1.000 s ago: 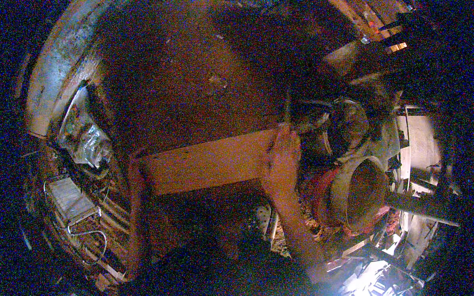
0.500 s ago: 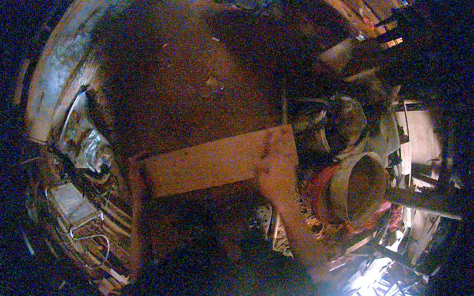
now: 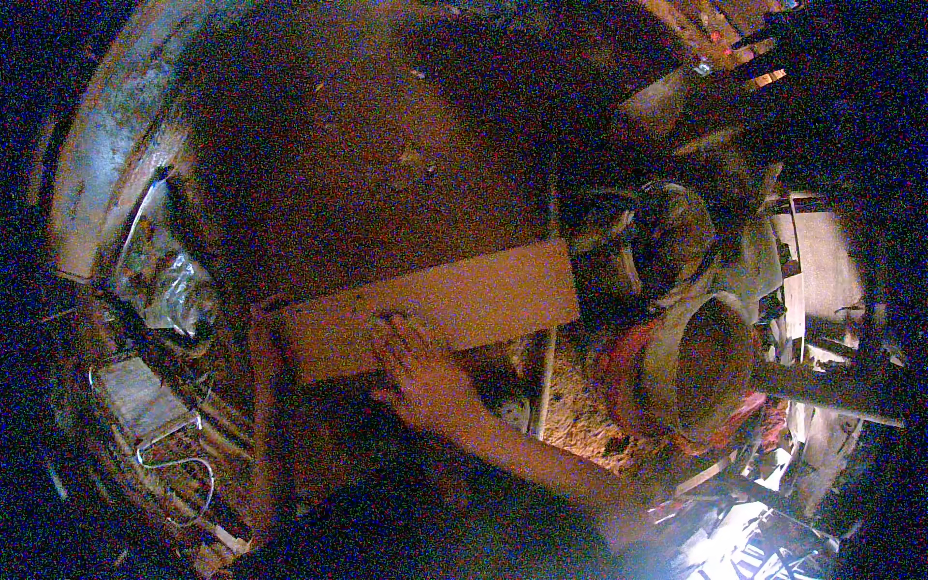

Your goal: The person assembles a small rectangular wooden frame by hand, fitting four pieces together and repeatedly checking alignment. They lift and rotate the frame to inspect the joints, then place it back on the workbench.

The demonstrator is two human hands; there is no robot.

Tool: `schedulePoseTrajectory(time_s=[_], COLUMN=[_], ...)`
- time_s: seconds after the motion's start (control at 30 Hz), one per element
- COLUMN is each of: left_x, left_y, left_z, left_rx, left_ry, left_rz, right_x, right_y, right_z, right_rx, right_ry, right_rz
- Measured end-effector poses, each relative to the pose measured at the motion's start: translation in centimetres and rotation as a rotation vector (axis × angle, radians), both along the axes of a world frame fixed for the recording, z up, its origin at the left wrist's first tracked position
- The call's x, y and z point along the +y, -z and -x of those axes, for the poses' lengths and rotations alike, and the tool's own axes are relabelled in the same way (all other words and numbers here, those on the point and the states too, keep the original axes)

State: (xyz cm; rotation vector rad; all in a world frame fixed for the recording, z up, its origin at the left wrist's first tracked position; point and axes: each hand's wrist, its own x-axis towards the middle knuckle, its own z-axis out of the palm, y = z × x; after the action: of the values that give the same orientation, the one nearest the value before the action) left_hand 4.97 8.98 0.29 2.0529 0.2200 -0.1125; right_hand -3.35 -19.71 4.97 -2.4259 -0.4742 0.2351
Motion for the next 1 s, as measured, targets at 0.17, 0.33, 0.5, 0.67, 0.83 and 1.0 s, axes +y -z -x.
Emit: schedulePoseTrajectory(time_s=[0.17,0.33,0.5,0.67,0.83,1.0], left_x=[0.0,-0.1,-0.2,0.0,0.8,0.1], left_y=[0.2,0.8,1.1,0.6,2.4,3.2], left_z=[0.2,0.6,0.3,0.5,0.9,1.3], left_rx=[0.024,0.033,0.001,0.088,0.019,-0.009], left_ry=[-0.029,-0.031,-0.003,-0.054,-0.047,-0.113], left_rz=[0.009,0.065,0.073,0.066,0.145,0.237], right_x=[-4.5,-11.1,-8.3,1.3,9.4,9.6], right_y=[0.4,-0.5,0.0,-0.4,-0.6,-0.5], right_z=[-1.0,-2.7,-2.7,-3.8,-7.4,-7.6], right_rx=[0.153,-0.122,-0.077,0.072,-0.058,-0.071], right_ry=[0.175,0.534,0.367,-0.066,-0.218,-0.282], right_rz=[0.330,0.326,0.276,0.194,-0.043,-0.035])
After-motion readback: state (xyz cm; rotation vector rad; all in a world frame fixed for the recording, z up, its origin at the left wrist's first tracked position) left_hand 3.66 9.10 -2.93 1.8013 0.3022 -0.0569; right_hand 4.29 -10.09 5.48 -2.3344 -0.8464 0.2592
